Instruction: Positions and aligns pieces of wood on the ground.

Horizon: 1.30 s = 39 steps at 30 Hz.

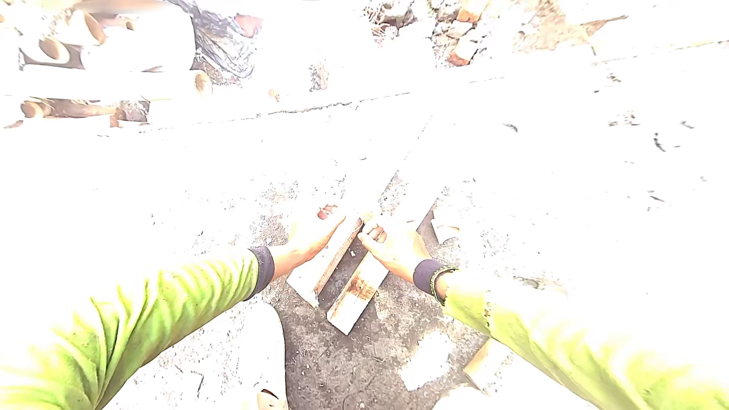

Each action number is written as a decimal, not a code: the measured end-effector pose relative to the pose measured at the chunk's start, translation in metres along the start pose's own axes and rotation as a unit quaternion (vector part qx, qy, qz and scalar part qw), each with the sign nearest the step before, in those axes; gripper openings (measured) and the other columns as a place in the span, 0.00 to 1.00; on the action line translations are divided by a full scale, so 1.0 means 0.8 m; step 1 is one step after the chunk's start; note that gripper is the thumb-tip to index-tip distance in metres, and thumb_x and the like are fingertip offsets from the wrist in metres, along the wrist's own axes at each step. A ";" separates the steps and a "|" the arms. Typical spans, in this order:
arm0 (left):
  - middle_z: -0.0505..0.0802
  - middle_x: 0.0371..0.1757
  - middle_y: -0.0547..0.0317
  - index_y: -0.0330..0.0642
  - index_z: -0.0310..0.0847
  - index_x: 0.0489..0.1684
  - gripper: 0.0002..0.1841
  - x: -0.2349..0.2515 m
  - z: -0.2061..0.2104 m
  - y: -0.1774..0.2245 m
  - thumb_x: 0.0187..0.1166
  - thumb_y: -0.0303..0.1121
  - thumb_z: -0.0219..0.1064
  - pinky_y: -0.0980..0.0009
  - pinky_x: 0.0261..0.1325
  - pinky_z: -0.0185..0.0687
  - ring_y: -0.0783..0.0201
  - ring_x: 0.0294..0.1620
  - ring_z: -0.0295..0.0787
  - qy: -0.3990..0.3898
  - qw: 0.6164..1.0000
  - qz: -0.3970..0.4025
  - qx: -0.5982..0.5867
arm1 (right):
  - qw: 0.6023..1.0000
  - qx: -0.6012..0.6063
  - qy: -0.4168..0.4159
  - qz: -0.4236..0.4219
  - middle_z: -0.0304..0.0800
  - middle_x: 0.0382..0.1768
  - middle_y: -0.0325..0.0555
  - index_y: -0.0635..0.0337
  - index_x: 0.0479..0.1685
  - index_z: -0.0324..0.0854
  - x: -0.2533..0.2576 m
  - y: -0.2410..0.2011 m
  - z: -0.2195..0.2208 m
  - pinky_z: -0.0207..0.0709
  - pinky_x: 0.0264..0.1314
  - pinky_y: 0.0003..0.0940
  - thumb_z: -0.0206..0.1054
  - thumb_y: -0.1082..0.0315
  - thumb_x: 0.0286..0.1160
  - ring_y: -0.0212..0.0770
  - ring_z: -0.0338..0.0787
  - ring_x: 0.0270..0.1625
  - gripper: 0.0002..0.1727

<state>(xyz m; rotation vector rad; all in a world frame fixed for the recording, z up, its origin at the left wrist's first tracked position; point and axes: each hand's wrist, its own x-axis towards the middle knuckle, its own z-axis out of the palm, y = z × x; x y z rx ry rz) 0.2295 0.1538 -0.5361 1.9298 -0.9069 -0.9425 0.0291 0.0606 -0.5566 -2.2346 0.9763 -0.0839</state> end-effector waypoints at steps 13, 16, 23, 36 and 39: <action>0.94 0.31 0.69 0.53 0.93 0.34 0.08 0.010 -0.002 0.021 0.74 0.45 0.76 0.63 0.41 0.86 0.72 0.33 0.90 -0.038 0.995 -0.050 0.076 | 0.997 0.008 -0.041 0.058 0.92 0.35 0.35 0.46 0.44 0.88 0.009 -0.017 -0.013 0.84 0.43 0.52 0.72 0.52 0.77 0.39 0.92 0.40 0.10; 0.93 0.32 0.69 0.52 0.92 0.36 0.09 0.010 -0.001 0.023 0.75 0.45 0.75 0.64 0.41 0.84 0.72 0.34 0.89 -0.035 0.995 -0.041 0.080 | 0.997 0.004 -0.045 0.058 0.91 0.35 0.35 0.46 0.44 0.88 0.009 -0.018 -0.014 0.83 0.43 0.52 0.71 0.52 0.77 0.39 0.91 0.40 0.10; 0.90 0.29 0.68 0.52 0.90 0.35 0.09 0.005 0.011 0.011 0.76 0.46 0.73 0.59 0.39 0.79 0.68 0.32 0.85 0.012 0.997 -0.077 0.019 | 0.999 0.004 -0.019 0.045 0.90 0.32 0.33 0.43 0.43 0.88 0.000 -0.018 -0.012 0.82 0.35 0.51 0.72 0.52 0.78 0.38 0.90 0.34 0.08; 0.92 0.36 0.61 0.45 0.89 0.36 0.15 -0.014 0.018 0.017 0.89 0.41 0.61 0.65 0.46 0.79 0.65 0.40 0.86 0.000 0.968 -0.205 -0.148 | 0.995 0.016 -0.063 0.071 0.92 0.36 0.35 0.45 0.45 0.89 0.006 -0.012 -0.017 0.84 0.44 0.51 0.71 0.51 0.78 0.39 0.91 0.40 0.11; 0.87 0.29 0.62 0.44 0.87 0.35 0.09 -0.016 0.015 0.005 0.84 0.35 0.67 0.69 0.38 0.74 0.67 0.32 0.81 0.016 0.980 -0.151 -0.132 | 0.998 0.012 -0.043 0.051 0.91 0.35 0.36 0.46 0.45 0.89 0.001 -0.009 -0.015 0.84 0.41 0.52 0.71 0.52 0.79 0.40 0.91 0.38 0.10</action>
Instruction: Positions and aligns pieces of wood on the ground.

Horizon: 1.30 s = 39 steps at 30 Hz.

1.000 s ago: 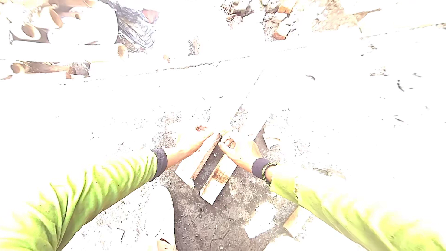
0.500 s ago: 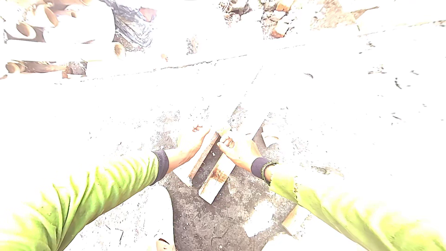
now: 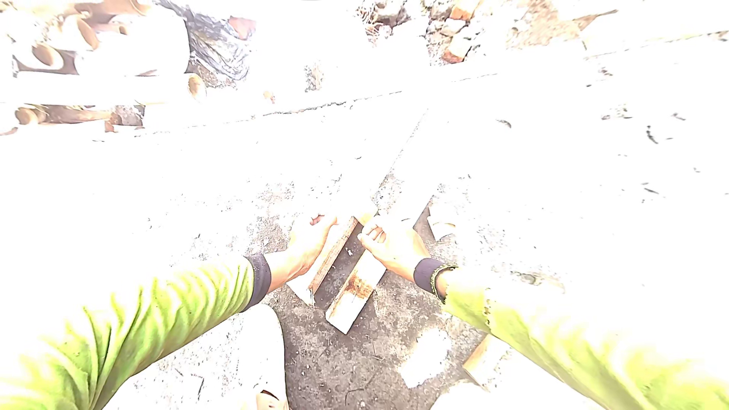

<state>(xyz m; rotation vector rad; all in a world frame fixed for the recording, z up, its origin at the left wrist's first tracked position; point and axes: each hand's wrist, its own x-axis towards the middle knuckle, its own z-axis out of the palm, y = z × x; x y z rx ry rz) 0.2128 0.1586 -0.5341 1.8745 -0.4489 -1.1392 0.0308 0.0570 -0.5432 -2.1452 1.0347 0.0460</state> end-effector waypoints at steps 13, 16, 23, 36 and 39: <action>0.91 0.26 0.66 0.49 0.90 0.28 0.11 0.021 -0.014 0.019 0.76 0.44 0.76 0.59 0.38 0.79 0.68 0.29 0.85 0.016 0.990 0.048 0.134 | 0.999 0.010 -0.021 0.024 0.92 0.36 0.35 0.45 0.44 0.89 0.006 0.002 -0.001 0.84 0.46 0.52 0.71 0.51 0.78 0.39 0.92 0.41 0.11; 0.92 0.27 0.66 0.50 0.92 0.30 0.10 0.021 -0.016 0.020 0.74 0.44 0.77 0.59 0.39 0.81 0.68 0.30 0.87 0.010 0.989 0.044 0.144 | 1.000 0.000 -0.002 0.013 0.91 0.34 0.36 0.45 0.43 0.88 0.002 0.001 -0.001 0.84 0.40 0.52 0.71 0.52 0.79 0.40 0.91 0.37 0.10; 0.91 0.26 0.65 0.50 0.91 0.30 0.12 0.021 -0.012 0.023 0.75 0.47 0.77 0.59 0.37 0.80 0.67 0.29 0.86 -0.002 0.983 0.035 0.178 | 0.999 -0.007 -0.014 0.028 0.91 0.35 0.34 0.44 0.43 0.88 0.006 0.003 -0.001 0.84 0.45 0.52 0.71 0.49 0.77 0.38 0.91 0.41 0.11; 0.92 0.28 0.66 0.50 0.91 0.29 0.13 0.023 -0.015 0.021 0.79 0.46 0.72 0.58 0.41 0.78 0.68 0.33 0.86 -0.010 0.988 0.044 0.149 | 1.000 -0.005 0.021 -0.017 0.90 0.31 0.35 0.45 0.42 0.88 -0.007 0.004 -0.002 0.82 0.39 0.52 0.70 0.53 0.79 0.39 0.90 0.36 0.08; 0.91 0.27 0.66 0.49 0.91 0.27 0.14 0.023 -0.015 0.023 0.80 0.45 0.72 0.60 0.40 0.77 0.69 0.31 0.85 -0.007 0.988 0.046 0.145 | 1.000 -0.004 0.019 -0.014 0.90 0.31 0.35 0.45 0.42 0.88 -0.007 0.001 -0.004 0.82 0.38 0.51 0.71 0.53 0.79 0.39 0.90 0.35 0.08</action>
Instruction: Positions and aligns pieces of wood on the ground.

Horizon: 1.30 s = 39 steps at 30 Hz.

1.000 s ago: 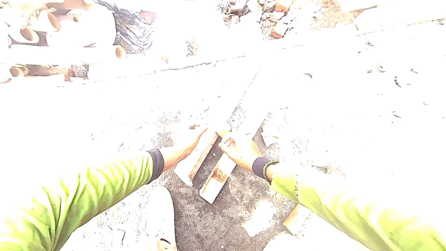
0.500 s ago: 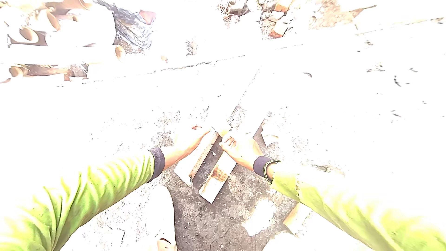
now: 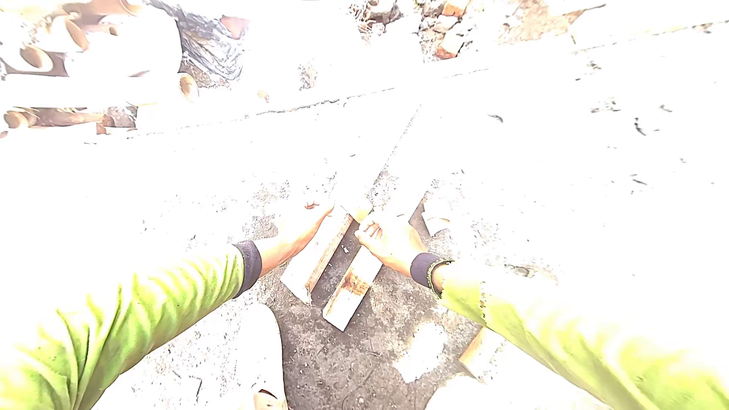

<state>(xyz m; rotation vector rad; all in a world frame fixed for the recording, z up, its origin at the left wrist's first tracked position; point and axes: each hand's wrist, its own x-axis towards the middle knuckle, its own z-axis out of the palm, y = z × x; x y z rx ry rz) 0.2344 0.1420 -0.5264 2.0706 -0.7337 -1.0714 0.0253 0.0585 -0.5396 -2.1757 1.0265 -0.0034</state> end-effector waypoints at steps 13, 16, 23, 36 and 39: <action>0.91 0.28 0.64 0.46 0.90 0.30 0.12 0.000 0.004 0.009 0.78 0.44 0.74 0.64 0.40 0.79 0.68 0.32 0.85 -0.029 0.999 -0.007 -0.022 | 0.998 0.002 -0.045 0.046 0.92 0.35 0.35 0.46 0.45 0.89 0.009 0.003 -0.003 0.84 0.48 0.52 0.71 0.50 0.78 0.40 0.92 0.42 0.11; 0.92 0.30 0.64 0.47 0.91 0.32 0.12 0.002 0.006 0.007 0.77 0.45 0.75 0.62 0.42 0.80 0.68 0.35 0.87 -0.028 0.999 -0.008 -0.023 | 0.998 0.003 -0.042 0.041 0.92 0.35 0.36 0.46 0.44 0.89 0.011 0.005 -0.002 0.84 0.48 0.53 0.71 0.51 0.77 0.40 0.92 0.42 0.11; 0.88 0.23 0.64 0.45 0.87 0.24 0.14 -0.006 0.005 0.011 0.79 0.40 0.74 0.67 0.35 0.76 0.69 0.27 0.82 -0.034 0.999 -0.006 -0.031 | 0.998 0.003 -0.040 0.041 0.92 0.34 0.36 0.46 0.44 0.88 0.011 0.007 -0.002 0.84 0.47 0.52 0.71 0.51 0.77 0.40 0.92 0.41 0.11; 0.86 0.23 0.64 0.47 0.85 0.20 0.17 -0.006 0.006 0.017 0.79 0.44 0.74 0.62 0.35 0.72 0.66 0.27 0.79 -0.026 0.999 -0.023 -0.008 | 0.998 -0.003 -0.047 0.041 0.90 0.37 0.38 0.47 0.44 0.88 0.010 0.004 -0.008 0.83 0.49 0.53 0.70 0.51 0.78 0.42 0.91 0.44 0.12; 0.88 0.24 0.65 0.47 0.87 0.22 0.15 -0.006 0.008 0.019 0.78 0.44 0.74 0.64 0.35 0.75 0.68 0.27 0.82 -0.024 0.999 -0.026 -0.016 | 0.998 0.000 -0.046 0.044 0.91 0.37 0.38 0.47 0.44 0.89 0.010 0.003 -0.008 0.83 0.49 0.54 0.70 0.52 0.78 0.42 0.91 0.44 0.11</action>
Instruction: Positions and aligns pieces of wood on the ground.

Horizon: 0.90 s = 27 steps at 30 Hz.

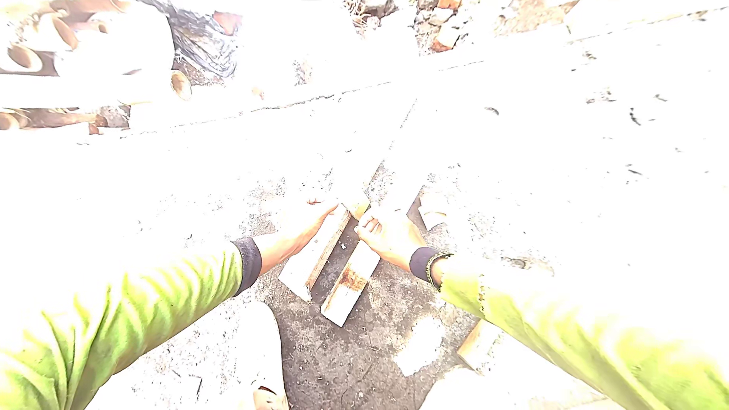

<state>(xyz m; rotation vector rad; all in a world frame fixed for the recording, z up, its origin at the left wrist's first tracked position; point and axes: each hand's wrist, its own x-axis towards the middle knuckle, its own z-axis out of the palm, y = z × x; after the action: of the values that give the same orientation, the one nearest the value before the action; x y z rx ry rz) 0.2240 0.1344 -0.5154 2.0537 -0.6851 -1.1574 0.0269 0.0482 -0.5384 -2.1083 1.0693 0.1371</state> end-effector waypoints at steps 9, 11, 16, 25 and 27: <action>0.86 0.23 0.62 0.45 0.84 0.23 0.17 -0.002 0.006 0.004 0.79 0.45 0.74 0.63 0.32 0.74 0.66 0.26 0.80 0.005 0.999 -0.033 0.007 | 1.000 0.005 0.005 -0.008 0.90 0.35 0.37 0.47 0.43 0.88 0.001 0.001 0.001 0.83 0.47 0.51 0.71 0.52 0.78 0.41 0.91 0.42 0.11; 0.86 0.24 0.63 0.45 0.84 0.26 0.15 -0.004 0.008 0.004 0.80 0.44 0.73 0.64 0.34 0.73 0.67 0.27 0.79 0.014 1.000 -0.027 -0.005 | 1.000 0.009 0.004 -0.005 0.90 0.35 0.38 0.47 0.42 0.88 0.000 0.001 0.000 0.83 0.47 0.51 0.71 0.53 0.78 0.41 0.91 0.42 0.10; 0.85 0.25 0.64 0.47 0.83 0.23 0.17 -0.009 0.019 -0.004 0.84 0.43 0.68 0.66 0.37 0.72 0.67 0.29 0.78 0.055 0.996 -0.034 -0.068 | 1.000 0.010 -0.004 0.004 0.92 0.36 0.36 0.47 0.44 0.89 0.000 0.005 0.002 0.85 0.49 0.52 0.71 0.52 0.78 0.40 0.92 0.42 0.11; 0.91 0.49 0.57 0.45 0.86 0.44 0.17 -0.023 0.027 0.004 0.89 0.48 0.59 0.55 0.59 0.74 0.59 0.54 0.83 0.012 0.975 -0.153 -0.162 | 1.000 0.013 -0.005 0.005 0.92 0.36 0.38 0.47 0.45 0.88 0.002 0.002 -0.001 0.84 0.49 0.52 0.70 0.52 0.78 0.41 0.92 0.43 0.11; 0.90 0.46 0.58 0.46 0.88 0.42 0.18 -0.024 0.024 0.000 0.90 0.47 0.58 0.57 0.56 0.72 0.61 0.50 0.82 0.001 0.981 -0.145 -0.132 | 1.000 0.014 -0.008 0.008 0.92 0.35 0.38 0.47 0.45 0.88 0.003 0.002 -0.001 0.84 0.49 0.52 0.70 0.52 0.79 0.41 0.92 0.42 0.11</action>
<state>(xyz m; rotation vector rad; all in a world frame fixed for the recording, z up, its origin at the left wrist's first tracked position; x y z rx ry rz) 0.1979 0.1421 -0.5125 1.9668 -0.2161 -1.3284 0.0266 0.0454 -0.5395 -2.0716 1.0726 0.1449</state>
